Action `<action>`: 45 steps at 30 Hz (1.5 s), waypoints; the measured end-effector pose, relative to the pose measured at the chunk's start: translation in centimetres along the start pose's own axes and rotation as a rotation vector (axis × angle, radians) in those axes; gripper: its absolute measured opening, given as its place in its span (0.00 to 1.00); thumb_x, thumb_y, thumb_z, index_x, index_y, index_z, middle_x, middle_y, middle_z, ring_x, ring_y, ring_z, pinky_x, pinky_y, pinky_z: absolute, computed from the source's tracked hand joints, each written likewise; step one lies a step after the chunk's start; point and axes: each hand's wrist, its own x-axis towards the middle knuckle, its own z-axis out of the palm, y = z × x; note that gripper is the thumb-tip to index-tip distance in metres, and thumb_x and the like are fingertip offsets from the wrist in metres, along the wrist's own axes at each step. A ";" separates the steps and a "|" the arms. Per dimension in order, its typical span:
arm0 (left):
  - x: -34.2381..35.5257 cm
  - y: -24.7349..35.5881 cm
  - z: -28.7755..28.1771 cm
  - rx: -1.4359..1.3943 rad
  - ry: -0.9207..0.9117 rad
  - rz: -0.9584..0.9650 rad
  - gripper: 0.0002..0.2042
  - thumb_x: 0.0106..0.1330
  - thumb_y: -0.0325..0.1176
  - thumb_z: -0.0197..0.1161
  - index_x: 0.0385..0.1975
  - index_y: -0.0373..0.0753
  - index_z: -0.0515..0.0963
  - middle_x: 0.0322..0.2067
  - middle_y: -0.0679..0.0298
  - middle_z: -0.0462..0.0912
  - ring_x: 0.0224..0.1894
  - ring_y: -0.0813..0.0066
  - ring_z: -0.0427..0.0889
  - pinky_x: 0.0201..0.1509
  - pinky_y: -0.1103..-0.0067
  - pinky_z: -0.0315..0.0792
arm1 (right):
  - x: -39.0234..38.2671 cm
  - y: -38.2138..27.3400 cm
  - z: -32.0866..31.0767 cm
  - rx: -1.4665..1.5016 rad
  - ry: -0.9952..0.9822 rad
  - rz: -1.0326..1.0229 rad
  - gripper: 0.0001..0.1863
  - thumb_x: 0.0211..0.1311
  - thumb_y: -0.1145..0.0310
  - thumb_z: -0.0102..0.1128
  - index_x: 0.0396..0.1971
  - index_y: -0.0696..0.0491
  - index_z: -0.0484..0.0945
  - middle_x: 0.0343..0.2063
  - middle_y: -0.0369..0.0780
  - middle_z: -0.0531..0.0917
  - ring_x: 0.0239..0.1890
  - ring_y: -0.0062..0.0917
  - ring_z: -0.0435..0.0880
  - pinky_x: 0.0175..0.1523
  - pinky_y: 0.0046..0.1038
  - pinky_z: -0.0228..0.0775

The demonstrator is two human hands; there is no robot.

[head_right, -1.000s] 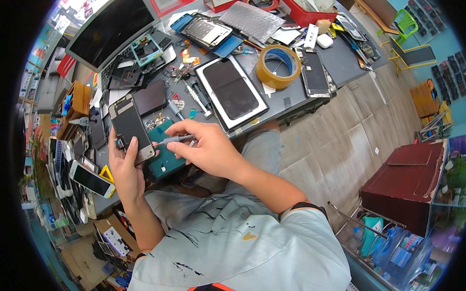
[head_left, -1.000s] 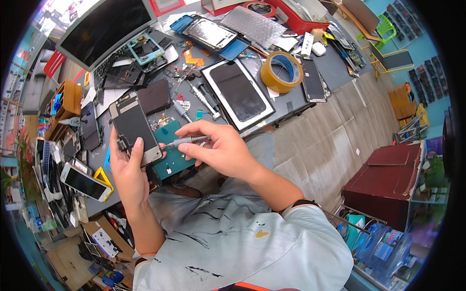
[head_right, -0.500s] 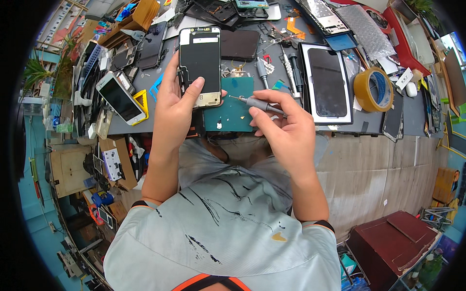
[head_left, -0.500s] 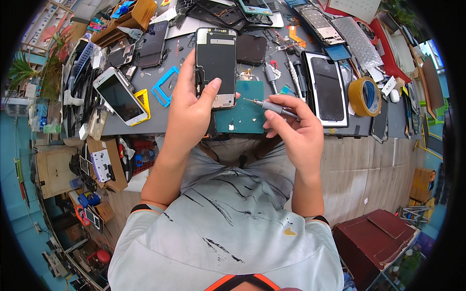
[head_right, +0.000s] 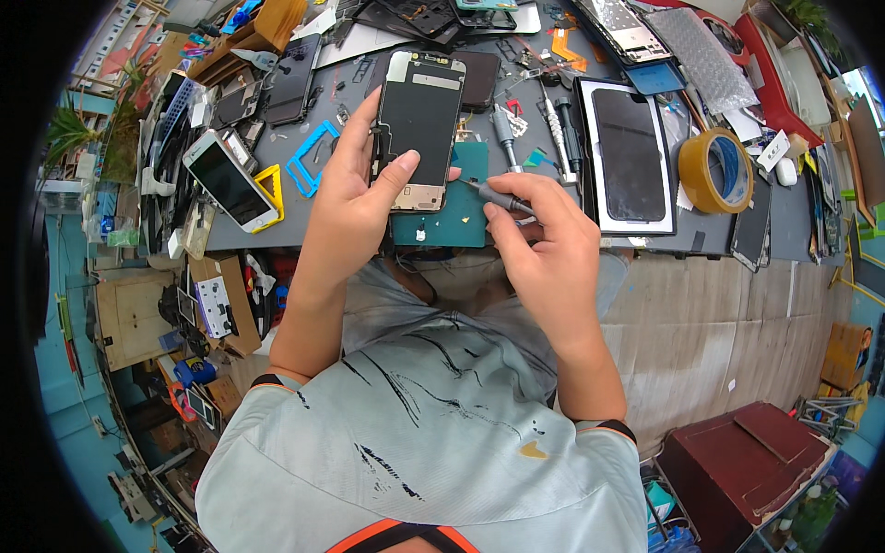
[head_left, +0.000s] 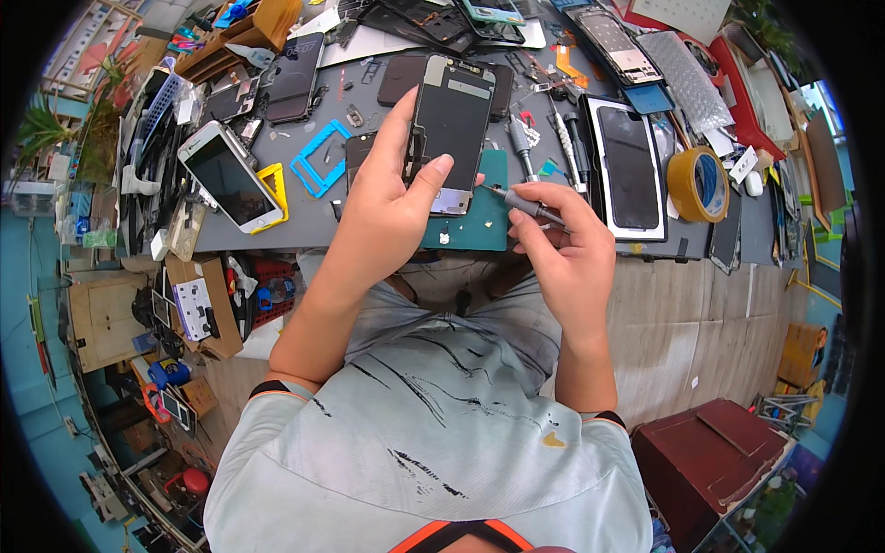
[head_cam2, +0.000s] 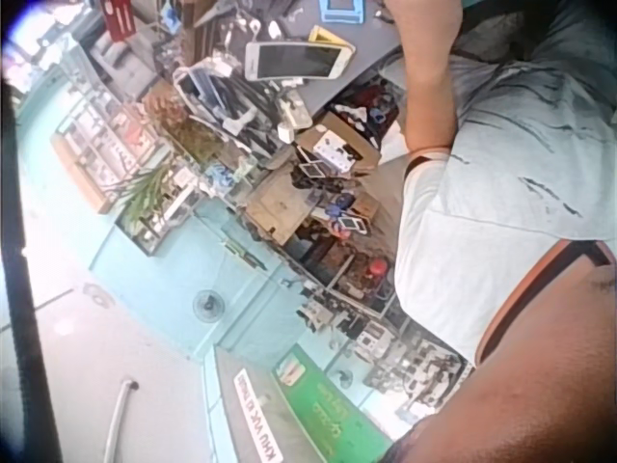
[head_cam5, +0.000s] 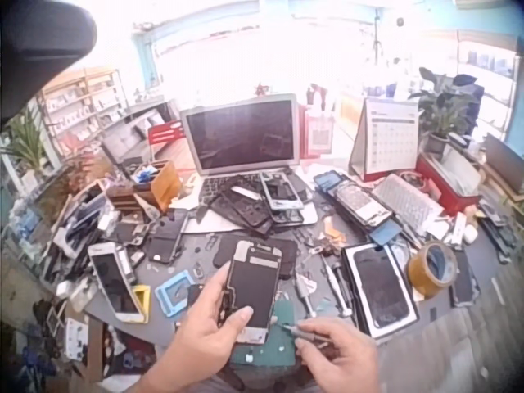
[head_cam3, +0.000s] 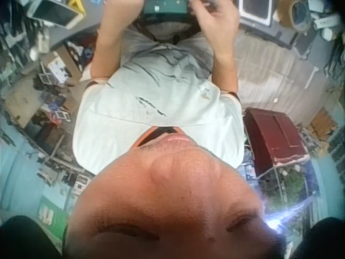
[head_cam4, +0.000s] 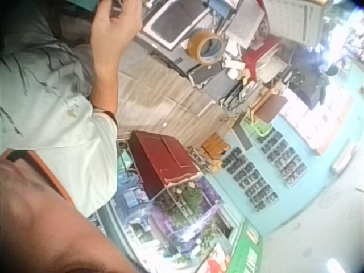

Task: The person disassembles and reassembles multiple smartphones at a cluttered workbench. They remove back covers, unscrew internal components, and handle various phone parts and tools. The person works on several devices sequentially, using a screwdriver to remove and install screws.

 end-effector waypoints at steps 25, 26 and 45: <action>-0.9 2.8 -2.1 -0.390 0.066 -0.311 0.24 0.78 0.31 0.63 0.69 0.33 0.64 0.50 0.39 0.87 0.34 0.54 0.94 0.28 0.64 0.91 | 0.6 -2.4 0.5 0.380 -0.039 0.062 0.14 0.71 0.80 0.70 0.53 0.64 0.82 0.44 0.42 0.88 0.37 0.20 0.90 0.41 0.22 0.86; -0.9 2.8 -2.1 -0.399 0.059 -0.312 0.24 0.78 0.32 0.63 0.69 0.33 0.64 0.50 0.38 0.87 0.33 0.54 0.94 0.28 0.65 0.90 | 0.6 -2.3 0.5 0.384 -0.040 0.058 0.13 0.71 0.80 0.70 0.53 0.64 0.82 0.44 0.43 0.88 0.37 0.20 0.90 0.41 0.22 0.86; -1.0 2.8 -2.2 -0.414 0.029 -0.320 0.26 0.77 0.31 0.65 0.69 0.31 0.65 0.48 0.39 0.88 0.31 0.55 0.93 0.31 0.64 0.90 | 0.1 -2.7 0.4 0.406 -0.068 0.078 0.13 0.72 0.80 0.70 0.52 0.64 0.82 0.43 0.42 0.88 0.37 0.19 0.90 0.41 0.21 0.85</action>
